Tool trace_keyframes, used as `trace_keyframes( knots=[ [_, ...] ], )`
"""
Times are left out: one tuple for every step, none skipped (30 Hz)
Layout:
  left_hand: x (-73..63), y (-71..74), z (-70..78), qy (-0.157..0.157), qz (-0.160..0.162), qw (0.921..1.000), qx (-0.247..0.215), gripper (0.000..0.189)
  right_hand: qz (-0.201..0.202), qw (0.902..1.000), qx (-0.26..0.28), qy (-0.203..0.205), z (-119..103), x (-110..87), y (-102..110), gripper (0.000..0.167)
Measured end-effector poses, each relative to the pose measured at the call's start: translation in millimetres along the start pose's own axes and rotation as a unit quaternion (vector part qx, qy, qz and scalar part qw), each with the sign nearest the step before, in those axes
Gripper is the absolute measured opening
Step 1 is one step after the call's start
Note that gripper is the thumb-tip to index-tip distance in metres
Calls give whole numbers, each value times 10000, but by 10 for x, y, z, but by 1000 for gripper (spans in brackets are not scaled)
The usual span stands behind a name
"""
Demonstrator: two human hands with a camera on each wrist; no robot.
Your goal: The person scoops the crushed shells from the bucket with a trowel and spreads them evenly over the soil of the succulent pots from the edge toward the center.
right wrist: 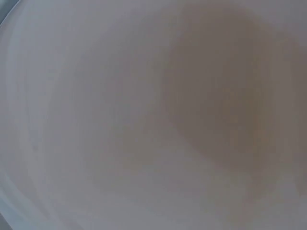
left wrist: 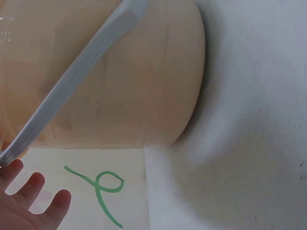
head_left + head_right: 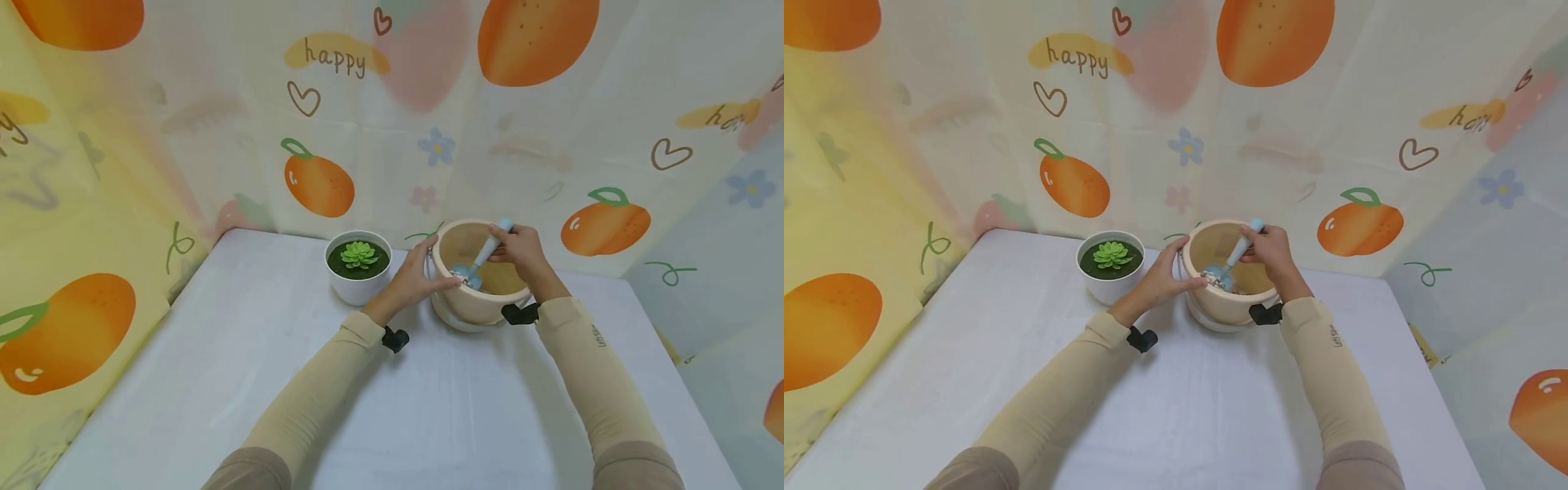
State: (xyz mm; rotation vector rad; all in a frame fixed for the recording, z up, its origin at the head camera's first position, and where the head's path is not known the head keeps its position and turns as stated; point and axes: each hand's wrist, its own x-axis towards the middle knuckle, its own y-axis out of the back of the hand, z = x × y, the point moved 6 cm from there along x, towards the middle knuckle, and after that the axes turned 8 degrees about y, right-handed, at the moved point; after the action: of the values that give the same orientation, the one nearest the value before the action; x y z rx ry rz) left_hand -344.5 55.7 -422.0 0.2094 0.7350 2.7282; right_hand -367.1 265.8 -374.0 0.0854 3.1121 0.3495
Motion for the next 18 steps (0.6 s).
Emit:
trace_keyframes(
  knots=[
    [0, 2, 5, -11, 25, 10000, 3, 100, -2, 9999, 107, -31, 0, 3, 12, 47],
    [0, 4, 9, -20, 30, 10000, 0, 100, -2, 9998, 192, -51, -4, 4, 24, 45],
    [0, 7, 15, -29, 31, 10000, 10, 100, 1, 9996, 275, -65, -10, 3, 36, 42],
    [-2, 9, 20, -28, 27, 10000, 15, 100, -13, 9994, 349, -69, -19, 0, 49, 39],
    [-6, 12, 24, -34, 15, 10000, 13, 101, -24, 9990, 434, -68, -32, -5, 59, 39],
    [-9, 14, 27, -37, 8, 10000, 14, 101, -31, 9987, 507, -69, -45, -11, 68, 38],
    [-13, 17, 28, -30, -2, 10000, 20, 101, -39, 9982, 600, -74, -61, -19, 74, 38],
    [-17, 20, 28, -18, -4, 10000, 27, 102, -62, 9978, 657, -86, -74, -25, 78, 41],
    [-21, 23, 27, 1, 3, 10000, 28, 102, -79, 9974, 704, -105, -86, -30, 80, 43],
    [-22, 24, 26, 18, 14, 10000, 35, 102, -96, 9970, 758, -122, -93, -35, 82, 46],
    [-24, 25, 24, 32, 19, 10000, 48, 102, -92, 9964, 827, -149, -97, -39, 85, 48],
    [-24, 25, 23, 45, 23, 10000, 56, 102, -96, 9961, 863, -169, -101, -43, 87, 50],
    [-25, 25, 24, 56, 25, 10000, 62, 102, -99, 9958, 890, -189, -103, -47, 90, 50],
    [-24, 24, 23, 67, 31, 10000, 54, 102, -96, 9956, 908, -200, -103, -49, 95, 49],
    [-24, 23, 25, 67, 26, 10000, 44, 102, -78, 9954, 933, -207, -103, -51, 102, 48],
    [-25, 23, 30, 64, 22, 10000, 39, 102, -50, 9952, 953, -213, -104, -56, 109, 47],
    [-26, 22, 34, 58, 11, 10000, 23, 102, -22, 9952, 954, -216, -104, -61, 117, 45],
    [-27, 22, 40, 46, 1, 10000, 3, 102, 7, 9951, 963, -222, -103, -66, 125, 43]
  ],
)
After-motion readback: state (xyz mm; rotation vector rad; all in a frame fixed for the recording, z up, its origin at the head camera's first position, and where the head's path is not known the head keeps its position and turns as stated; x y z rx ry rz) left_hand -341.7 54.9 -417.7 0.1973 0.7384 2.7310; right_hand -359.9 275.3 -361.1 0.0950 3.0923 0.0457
